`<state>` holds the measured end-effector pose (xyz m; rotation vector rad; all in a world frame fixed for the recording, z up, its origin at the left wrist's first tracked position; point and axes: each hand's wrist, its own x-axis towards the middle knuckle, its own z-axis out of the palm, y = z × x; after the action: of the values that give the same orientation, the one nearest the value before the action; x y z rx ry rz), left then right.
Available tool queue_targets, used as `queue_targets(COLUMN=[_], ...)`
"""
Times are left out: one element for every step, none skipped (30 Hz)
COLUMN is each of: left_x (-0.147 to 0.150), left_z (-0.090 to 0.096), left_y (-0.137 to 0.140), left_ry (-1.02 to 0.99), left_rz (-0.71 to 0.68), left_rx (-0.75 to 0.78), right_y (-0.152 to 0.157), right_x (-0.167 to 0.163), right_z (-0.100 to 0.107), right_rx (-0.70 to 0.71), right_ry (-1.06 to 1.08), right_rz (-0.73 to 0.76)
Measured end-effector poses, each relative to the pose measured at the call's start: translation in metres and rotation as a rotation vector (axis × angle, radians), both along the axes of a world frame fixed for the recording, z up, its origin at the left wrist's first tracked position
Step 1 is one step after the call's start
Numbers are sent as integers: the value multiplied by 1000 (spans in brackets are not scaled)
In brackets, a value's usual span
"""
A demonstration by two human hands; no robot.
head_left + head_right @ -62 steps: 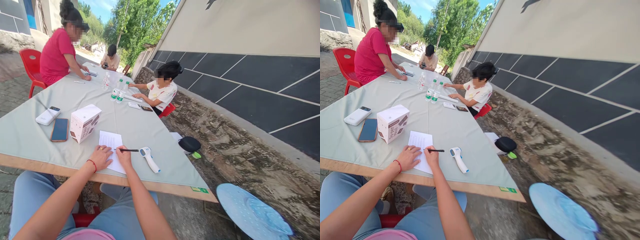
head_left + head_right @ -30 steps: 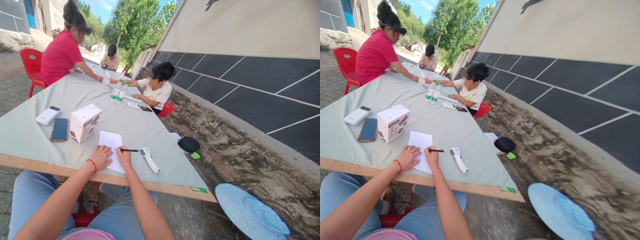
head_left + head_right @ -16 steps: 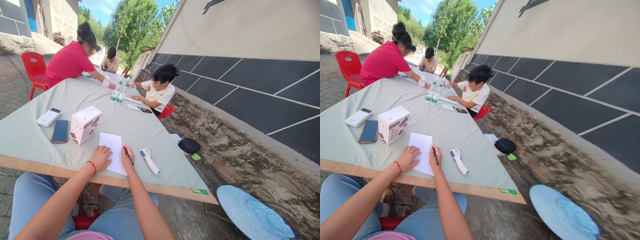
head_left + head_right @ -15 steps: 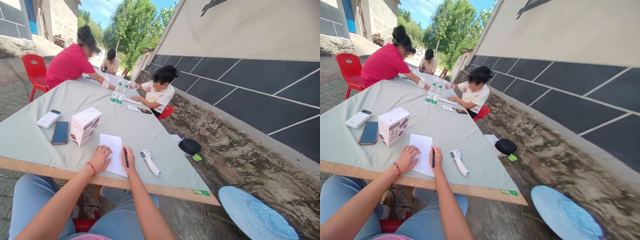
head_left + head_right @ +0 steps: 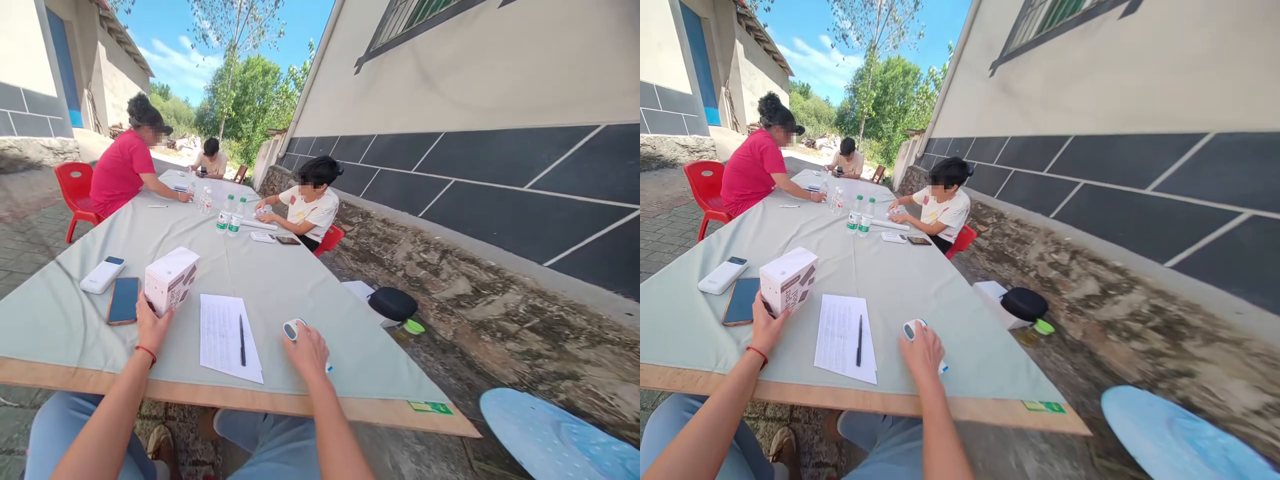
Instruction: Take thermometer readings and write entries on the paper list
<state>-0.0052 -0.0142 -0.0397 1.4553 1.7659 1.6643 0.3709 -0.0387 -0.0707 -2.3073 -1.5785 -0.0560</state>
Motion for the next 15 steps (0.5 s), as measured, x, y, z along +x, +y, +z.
queue_targets(left_x=[0, 0, 0, 0, 0, 0, 0, -1, -1, 0, 1, 2, 4, 6, 8], left_z=[0, 1, 1, 2, 2, 2, 2, 1, 0, -1, -1, -2, -2, -2, -1], left_y=[1, 0, -1, -2, -4, -6, -9, -11, -13, -15, -16, -18, -19, -20, -21], left_ry=[3, 9, 7, -17, -62, -122, -190, -257, -313, -352, -368, -362, -335, -291, -240], left_rz=[5, 21, 42, 60, 63, 50, 19, -30, -93, -162, -236, -309, -376, -430, -467], left_rx=[-2, -5, -5, 3, 19, 45, 75, 100, 115, 117, 102, 66, 22, -18, -47], right_y=[-4, -8, -10, -13, -14, -14, -14, -14, -13, -13, -15, -17, -21, -27, -34], right_x=[9, 16, 23, 28, 31, 33, 34, 33, 30, 24, 16, 6, -7, -23, -40], right_z=[2, 3, 4, 5, 5, 5, 5, 5, 6, 8, 10, 13, 18, 23, 29], right_rx=[-79, -153, -210, -246, -260, -259, -251, -236, -211, -161, -83, 21, 148, 267, 367], right_ry=[1, 8, 16, 25, 34, 49, 77, 124, 197, 293, 411, 543, 683, 825, 956], right_rz=[-89, -136, -143, -117, -76, -44, -38, -55, -78, -94, -93, -73, -38, -5, 31])
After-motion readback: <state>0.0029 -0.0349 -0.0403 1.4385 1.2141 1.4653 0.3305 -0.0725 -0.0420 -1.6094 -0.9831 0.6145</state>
